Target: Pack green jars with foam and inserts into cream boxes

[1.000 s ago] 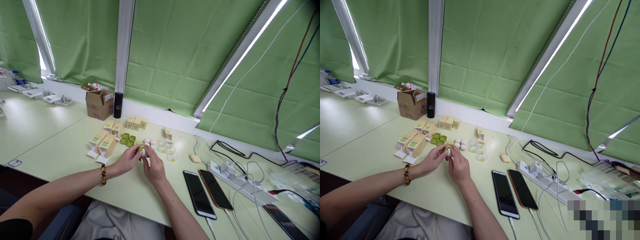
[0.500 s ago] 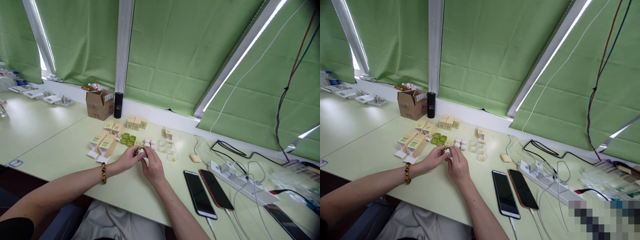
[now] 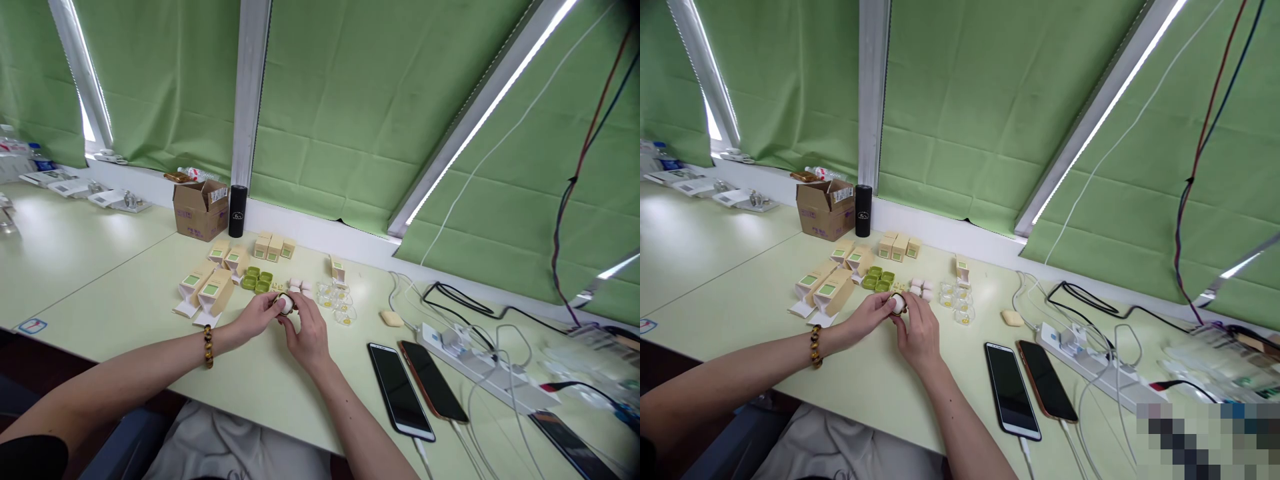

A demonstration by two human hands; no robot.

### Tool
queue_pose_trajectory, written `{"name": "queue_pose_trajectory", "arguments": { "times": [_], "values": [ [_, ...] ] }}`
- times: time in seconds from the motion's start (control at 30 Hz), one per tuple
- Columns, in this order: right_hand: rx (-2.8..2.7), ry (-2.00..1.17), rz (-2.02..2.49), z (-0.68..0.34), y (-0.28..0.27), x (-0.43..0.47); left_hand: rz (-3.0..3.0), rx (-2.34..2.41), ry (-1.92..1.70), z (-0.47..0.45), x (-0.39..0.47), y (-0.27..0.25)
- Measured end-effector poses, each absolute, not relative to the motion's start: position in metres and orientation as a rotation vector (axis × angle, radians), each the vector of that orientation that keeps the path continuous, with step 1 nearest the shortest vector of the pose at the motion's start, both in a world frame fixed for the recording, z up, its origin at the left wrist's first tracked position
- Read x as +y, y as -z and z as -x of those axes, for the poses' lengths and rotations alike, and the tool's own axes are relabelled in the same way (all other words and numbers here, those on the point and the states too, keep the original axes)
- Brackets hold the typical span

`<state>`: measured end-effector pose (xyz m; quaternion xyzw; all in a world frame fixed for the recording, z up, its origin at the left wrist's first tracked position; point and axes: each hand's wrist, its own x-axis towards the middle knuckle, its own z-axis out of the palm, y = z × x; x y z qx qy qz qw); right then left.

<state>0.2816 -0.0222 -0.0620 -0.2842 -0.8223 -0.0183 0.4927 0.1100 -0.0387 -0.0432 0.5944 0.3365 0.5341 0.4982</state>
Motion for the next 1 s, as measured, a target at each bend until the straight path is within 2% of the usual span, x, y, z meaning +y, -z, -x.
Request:
{"name": "queue_pose_trajectory", "arguments": {
  "times": [0.2, 0.37, 0.57, 0.77, 0.87, 1.0],
  "values": [
    [-1.872, -0.221, 0.763, -0.28, 0.061, -0.026, -1.361, 0.826, -1.241, -0.108, -0.039, 0.042],
    [-1.688, -0.566, 0.755, -0.279, 0.056, -0.031, -1.297, 0.881, -1.223, -0.104, -0.035, 0.054],
    [-1.482, -0.943, 0.716, -0.28, 0.054, -0.029, -1.764, 1.051, -1.418, -0.096, -0.046, 0.043],
    [-1.441, -0.964, 0.783, -0.277, 0.053, -0.03, -2.373, 1.11, -1.348, -0.096, -0.058, 0.035],
    [-1.49, -0.921, 0.815, -0.276, 0.053, -0.032, -2.366, 1.118, -1.32, -0.099, -0.057, 0.037],
    [-1.536, -0.929, 0.709, -0.277, 0.053, -0.033, -2.065, 1.114, -1.437, -0.1, -0.05, 0.04]
  ]
}}
